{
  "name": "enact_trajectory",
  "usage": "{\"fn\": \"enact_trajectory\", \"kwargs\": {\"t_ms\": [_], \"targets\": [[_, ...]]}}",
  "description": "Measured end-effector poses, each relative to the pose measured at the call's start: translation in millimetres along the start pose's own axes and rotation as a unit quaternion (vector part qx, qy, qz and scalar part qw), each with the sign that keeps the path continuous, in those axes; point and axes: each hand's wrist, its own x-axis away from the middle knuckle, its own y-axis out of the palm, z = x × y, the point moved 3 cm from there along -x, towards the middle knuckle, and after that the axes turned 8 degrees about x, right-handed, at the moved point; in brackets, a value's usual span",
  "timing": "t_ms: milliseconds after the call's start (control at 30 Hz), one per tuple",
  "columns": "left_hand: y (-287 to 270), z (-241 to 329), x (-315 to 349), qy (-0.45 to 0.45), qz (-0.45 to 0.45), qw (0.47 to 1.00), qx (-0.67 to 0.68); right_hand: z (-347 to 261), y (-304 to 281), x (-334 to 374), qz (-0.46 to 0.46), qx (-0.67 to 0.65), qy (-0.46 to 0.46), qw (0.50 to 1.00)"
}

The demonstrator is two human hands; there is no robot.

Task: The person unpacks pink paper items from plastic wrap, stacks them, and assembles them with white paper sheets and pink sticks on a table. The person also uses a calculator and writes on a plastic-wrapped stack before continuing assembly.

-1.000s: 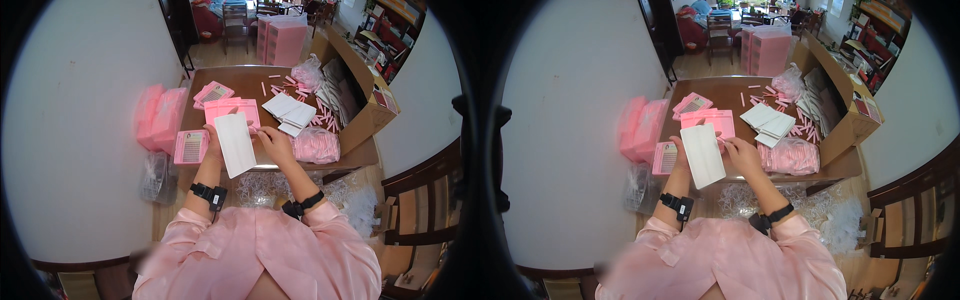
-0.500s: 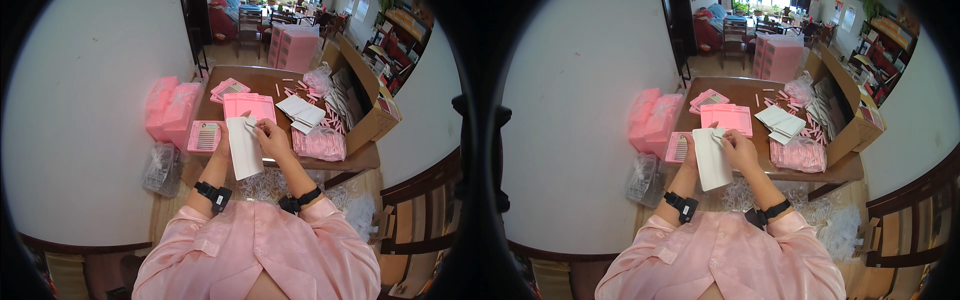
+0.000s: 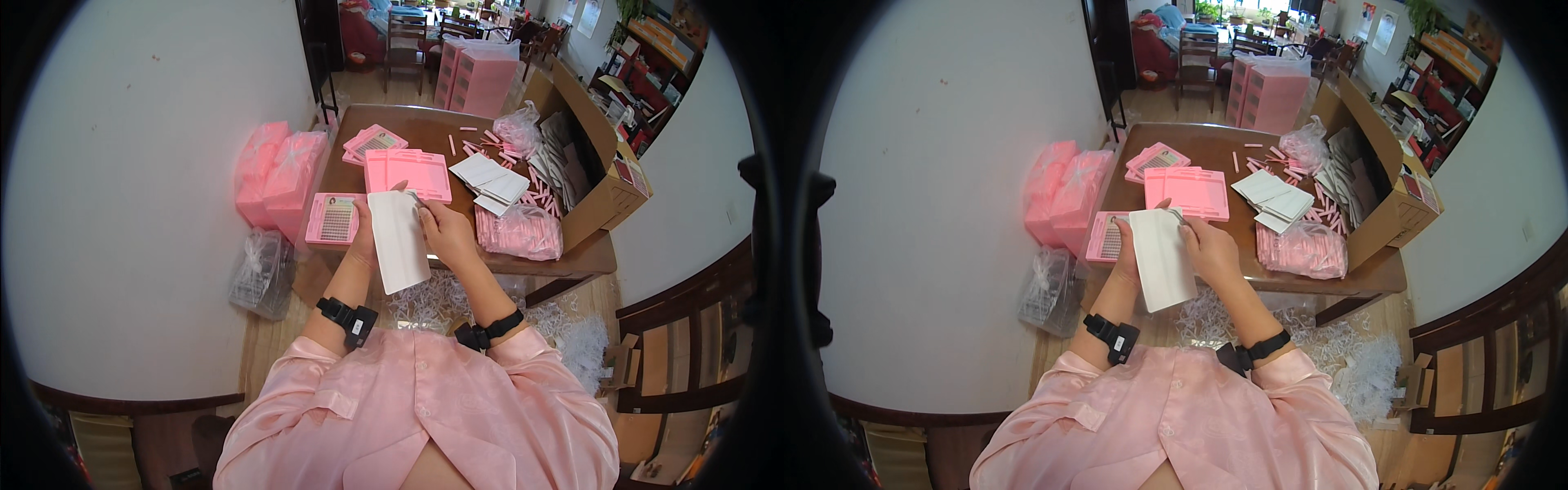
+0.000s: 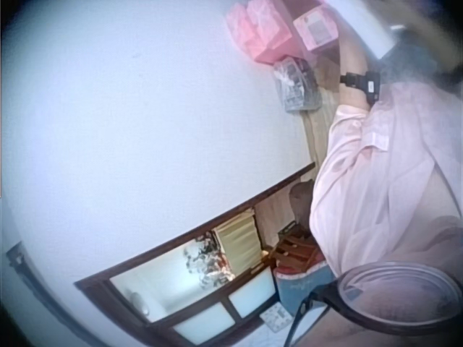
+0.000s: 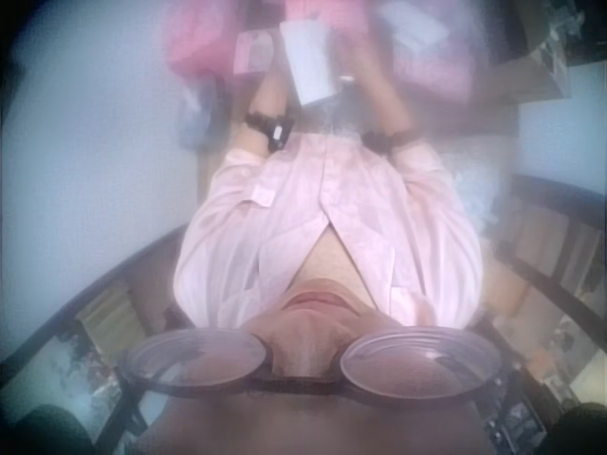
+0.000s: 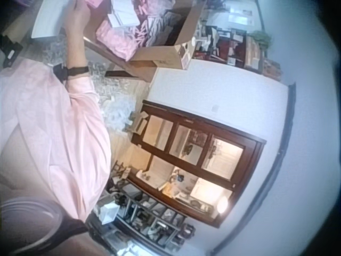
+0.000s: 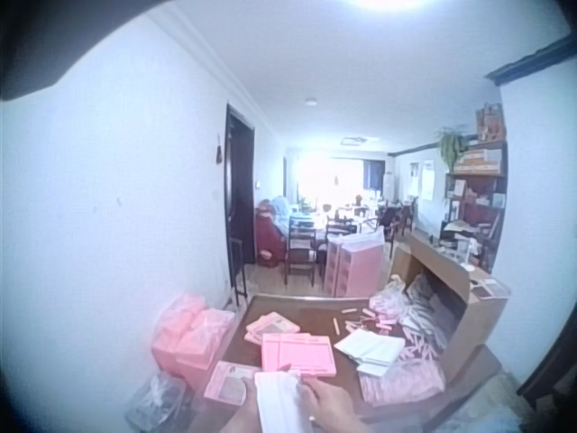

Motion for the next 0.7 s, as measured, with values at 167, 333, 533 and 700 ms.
{"fn": "enact_trajectory", "kwargs": {"t_ms": [167, 333, 533, 700], "targets": [[-0.6, 4.5, 3.2, -0.004, -0.006, 1.000, 0.014, -9.1, 5.0, -1.5, -0.032, 0.082, -0.004, 0.996], [-7.2, 4.7, 4.7, 0.011, -0.001, 1.000, 0.005, -11.5, 14.5, -6.1, -0.057, 0.021, -0.025, 0.998], [-42.9, 33.0, 7.5, 0.052, 0.030, 0.994, 0.088, 18.2, 18.2, 26.7, -0.294, 0.064, -0.157, 0.940], [-70.0, 73.4, 20.6, 0.092, 0.092, 0.991, 0.026, 41.9, -0.9, 47.7, -0.437, 0.186, -0.126, 0.871]]}}
